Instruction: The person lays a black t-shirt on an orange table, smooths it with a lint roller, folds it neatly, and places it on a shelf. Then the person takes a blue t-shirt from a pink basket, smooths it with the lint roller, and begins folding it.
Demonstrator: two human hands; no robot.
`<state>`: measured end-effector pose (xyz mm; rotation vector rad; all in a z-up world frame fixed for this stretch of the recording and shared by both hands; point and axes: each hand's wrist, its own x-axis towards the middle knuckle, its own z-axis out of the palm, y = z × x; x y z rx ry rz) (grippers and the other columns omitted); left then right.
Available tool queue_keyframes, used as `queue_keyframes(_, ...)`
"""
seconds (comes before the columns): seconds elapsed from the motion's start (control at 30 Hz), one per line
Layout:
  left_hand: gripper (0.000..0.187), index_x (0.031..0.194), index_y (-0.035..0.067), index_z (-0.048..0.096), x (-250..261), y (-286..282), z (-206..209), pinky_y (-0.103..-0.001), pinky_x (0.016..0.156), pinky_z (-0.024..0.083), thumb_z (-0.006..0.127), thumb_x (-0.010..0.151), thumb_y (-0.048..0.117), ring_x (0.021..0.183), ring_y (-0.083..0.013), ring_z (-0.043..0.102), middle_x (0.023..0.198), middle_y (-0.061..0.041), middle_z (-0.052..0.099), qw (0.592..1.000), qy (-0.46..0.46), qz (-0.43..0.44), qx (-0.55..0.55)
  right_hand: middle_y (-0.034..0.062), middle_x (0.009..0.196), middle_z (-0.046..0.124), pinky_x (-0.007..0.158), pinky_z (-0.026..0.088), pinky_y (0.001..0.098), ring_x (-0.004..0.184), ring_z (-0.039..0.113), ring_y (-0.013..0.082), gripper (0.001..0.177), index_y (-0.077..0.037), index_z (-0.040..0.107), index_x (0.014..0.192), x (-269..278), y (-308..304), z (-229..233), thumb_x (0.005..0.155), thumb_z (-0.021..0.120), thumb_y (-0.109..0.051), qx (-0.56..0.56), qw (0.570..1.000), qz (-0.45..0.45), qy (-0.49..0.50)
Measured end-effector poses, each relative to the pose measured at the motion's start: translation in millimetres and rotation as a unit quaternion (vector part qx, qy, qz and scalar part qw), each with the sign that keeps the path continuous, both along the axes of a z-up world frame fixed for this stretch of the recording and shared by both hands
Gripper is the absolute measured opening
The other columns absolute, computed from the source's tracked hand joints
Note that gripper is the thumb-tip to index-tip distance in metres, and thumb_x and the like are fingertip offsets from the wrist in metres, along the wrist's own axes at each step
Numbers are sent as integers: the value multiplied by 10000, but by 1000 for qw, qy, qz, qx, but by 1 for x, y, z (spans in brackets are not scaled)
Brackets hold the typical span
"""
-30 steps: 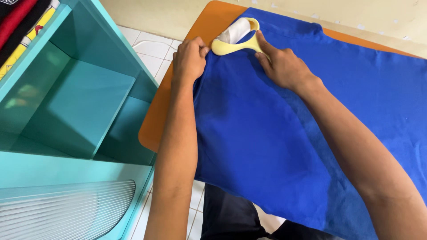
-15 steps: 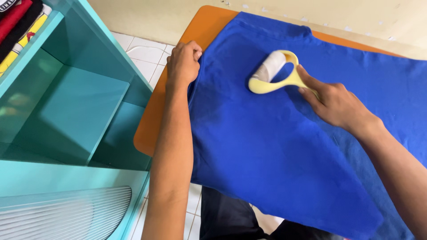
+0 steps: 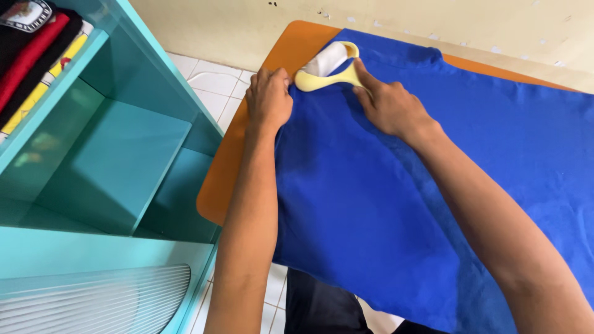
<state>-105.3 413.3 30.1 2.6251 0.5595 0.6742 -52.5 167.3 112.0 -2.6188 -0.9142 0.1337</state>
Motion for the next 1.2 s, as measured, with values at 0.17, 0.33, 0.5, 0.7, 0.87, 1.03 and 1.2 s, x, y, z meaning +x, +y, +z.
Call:
queue_keyframes(0.17,341,1170,115,665,1,-6,5,-551,1074,357,512,1111,414,1276,-382,478,1288,-161,569,999,11,-1,-47,265,1126,708,1059,439,550,1147,622,481,612,-334,255,1633,17,10,-7,1053,408,-460,6,999,-13,46)
queue_keyframes(0.33,468,1199,139,648,-5,-7,11,-567,1102,265,624,968,546,1329,-373,395,1342,-140,526,997,50,-49,-41,260,1324,632,1097,412,497,1274,548,462,599,-297,348,1596,27,-27,-1,1040,480,-478,42,998,30,48)
queue_keyframes(0.5,441,1300,197,617,-5,-3,9,-537,1141,214,625,945,459,1418,-346,315,1470,-108,437,994,71,-71,-41,213,1390,612,1127,400,473,1328,528,421,601,-335,366,1592,6,-102,9,1013,474,-453,-3,996,-25,81)
queue_keyframes(0.7,406,1448,244,495,-9,-10,14,-544,1168,171,511,1053,336,1503,-277,252,1597,-78,346,989,113,-75,-61,187,1409,615,1115,415,464,1339,545,397,614,-352,392,1576,-15,-159,19,985,501,-477,-25,992,-87,92)
queue_keyframes(0.87,517,1518,370,473,-13,-17,25,-549,1108,217,479,1031,196,1477,-275,294,1608,-103,326,987,98,-110,-69,209,1340,645,1120,418,482,1299,553,433,623,-362,343,1610,-10,-139,14,1009,476,-460,-54,992,-78,78)
queue_keyframes(1.03,379,1306,288,666,-9,-21,19,-651,1109,178,530,991,127,1456,-246,392,1555,-72,462,992,75,-89,-37,224,1318,643,1108,416,501,1274,559,441,604,-310,314,1609,14,-60,4,1037,449,-452,-5,998,-21,62)
queue_keyframes(1.2,337,1278,221,687,-2,-23,15,-726,1100,146,576,963,177,1427,-274,436,1513,-119,513,997,69,-38,-13,236,1281,662,1076,433,515,1244,575,448,609,-294,267,1617,34,-14,1,1048,441,-423,12,999,20,43)
